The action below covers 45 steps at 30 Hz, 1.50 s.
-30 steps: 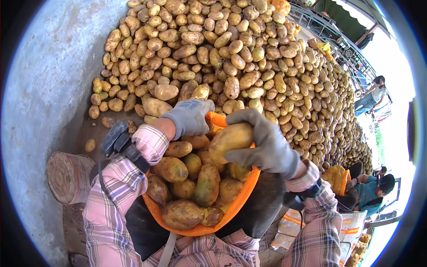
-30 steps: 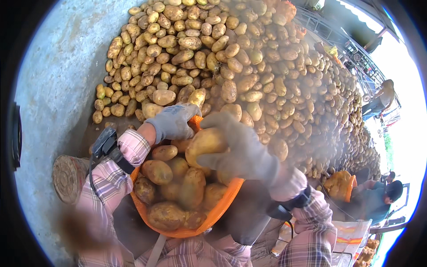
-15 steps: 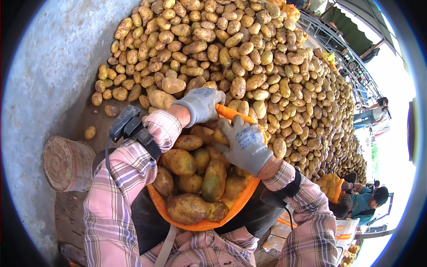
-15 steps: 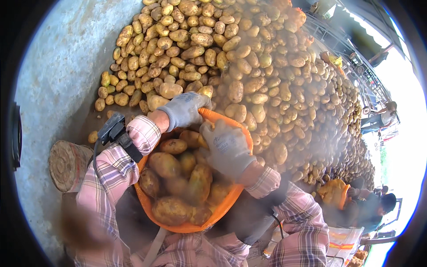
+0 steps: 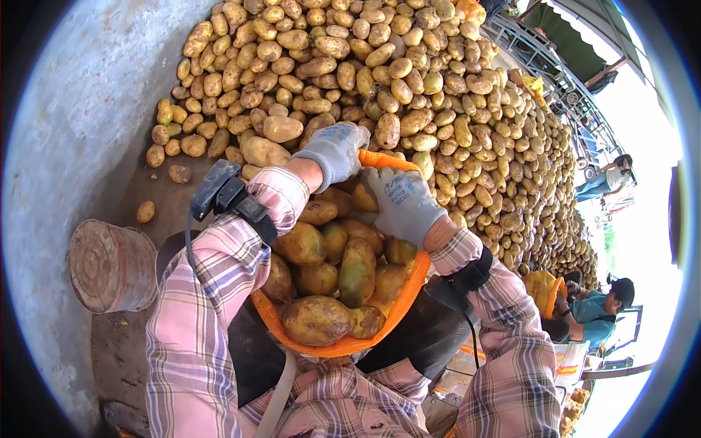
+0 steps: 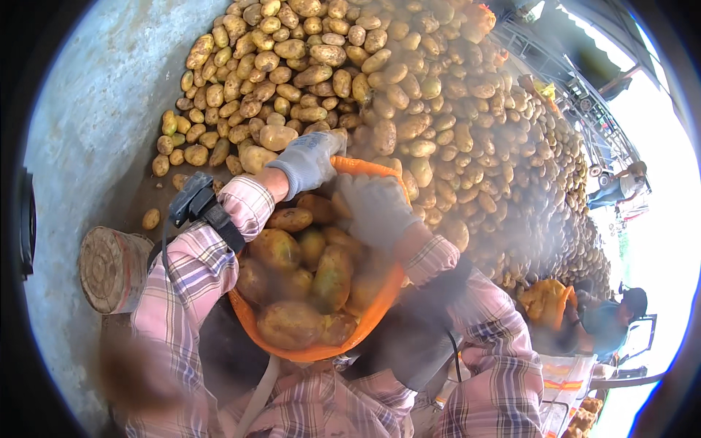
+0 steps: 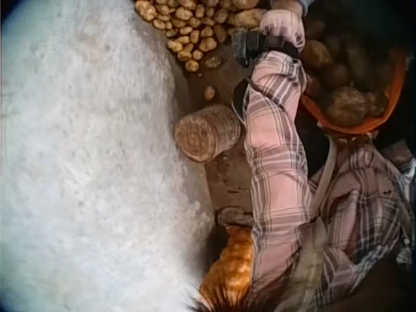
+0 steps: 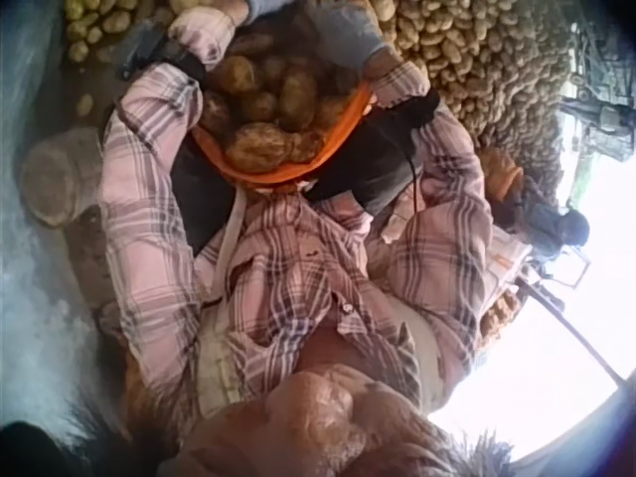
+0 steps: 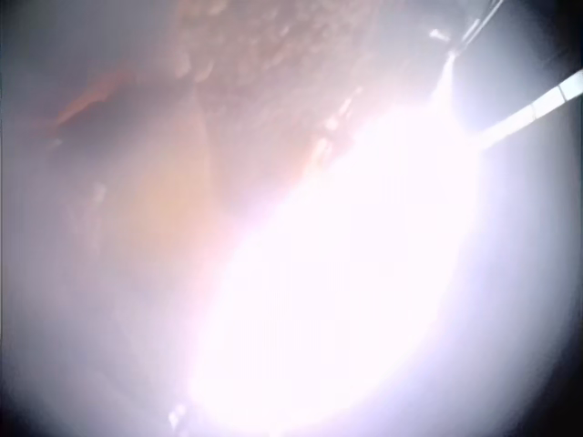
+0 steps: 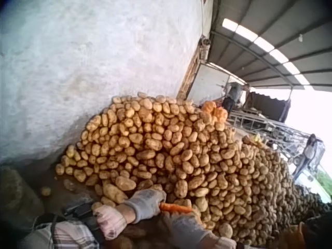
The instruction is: The recorder sorts and bags potatoes in an agricultural packing shed.
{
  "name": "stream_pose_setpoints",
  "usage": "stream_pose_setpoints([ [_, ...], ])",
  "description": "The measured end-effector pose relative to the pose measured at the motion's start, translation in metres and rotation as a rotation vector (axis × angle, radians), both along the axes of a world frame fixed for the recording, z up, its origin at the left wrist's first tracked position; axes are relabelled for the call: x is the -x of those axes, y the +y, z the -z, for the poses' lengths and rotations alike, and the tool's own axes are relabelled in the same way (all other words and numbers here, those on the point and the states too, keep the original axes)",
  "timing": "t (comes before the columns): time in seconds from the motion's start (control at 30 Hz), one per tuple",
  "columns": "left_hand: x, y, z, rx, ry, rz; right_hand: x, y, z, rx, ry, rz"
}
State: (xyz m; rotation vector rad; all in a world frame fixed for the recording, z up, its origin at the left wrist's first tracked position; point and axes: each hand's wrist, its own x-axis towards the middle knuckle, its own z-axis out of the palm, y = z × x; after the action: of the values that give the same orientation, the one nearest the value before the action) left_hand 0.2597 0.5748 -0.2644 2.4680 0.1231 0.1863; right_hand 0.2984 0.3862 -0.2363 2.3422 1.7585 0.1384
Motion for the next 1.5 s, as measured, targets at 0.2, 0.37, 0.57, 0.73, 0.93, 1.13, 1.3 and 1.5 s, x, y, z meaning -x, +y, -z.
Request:
stream_pose_setpoints([
  [0.2,-0.004,-0.013,-0.004,-0.069,0.011,0.057,0.021,0.002,-0.017,0.168,0.024,0.152],
  [0.37,-0.029,-0.021,0.021,-0.073,-0.231,-0.046,-0.003,0.006,-0.004,0.104,0.014,0.219],
  [0.57,0.001,-0.015,0.009,-0.109,-0.13,0.076,0.01,-0.014,0.022,0.018,0.003,0.236],
  [0.73,0.009,0.0,0.032,-0.331,-0.047,0.074,0.013,0.018,0.038,-0.025,-0.085,0.271],
  [0.93,0.008,-0.019,0.033,-0.211,-0.166,0.094,0.017,-0.014,0.02,-0.038,0.05,0.34],
  [1.13,-0.006,-0.02,0.016,-0.187,-0.042,0.141,-0.009,-0.004,0.025,-0.013,0.045,0.357],
  [1.3,0.002,-0.032,0.007,-0.251,-0.091,0.15,0.0,-0.019,-0.004,-0.001,0.159,0.421],
  [1.5,0.016,-0.031,0.008,-0.322,-0.181,0.184,0.014,-0.007,-0.011,0.109,0.132,0.37],
])
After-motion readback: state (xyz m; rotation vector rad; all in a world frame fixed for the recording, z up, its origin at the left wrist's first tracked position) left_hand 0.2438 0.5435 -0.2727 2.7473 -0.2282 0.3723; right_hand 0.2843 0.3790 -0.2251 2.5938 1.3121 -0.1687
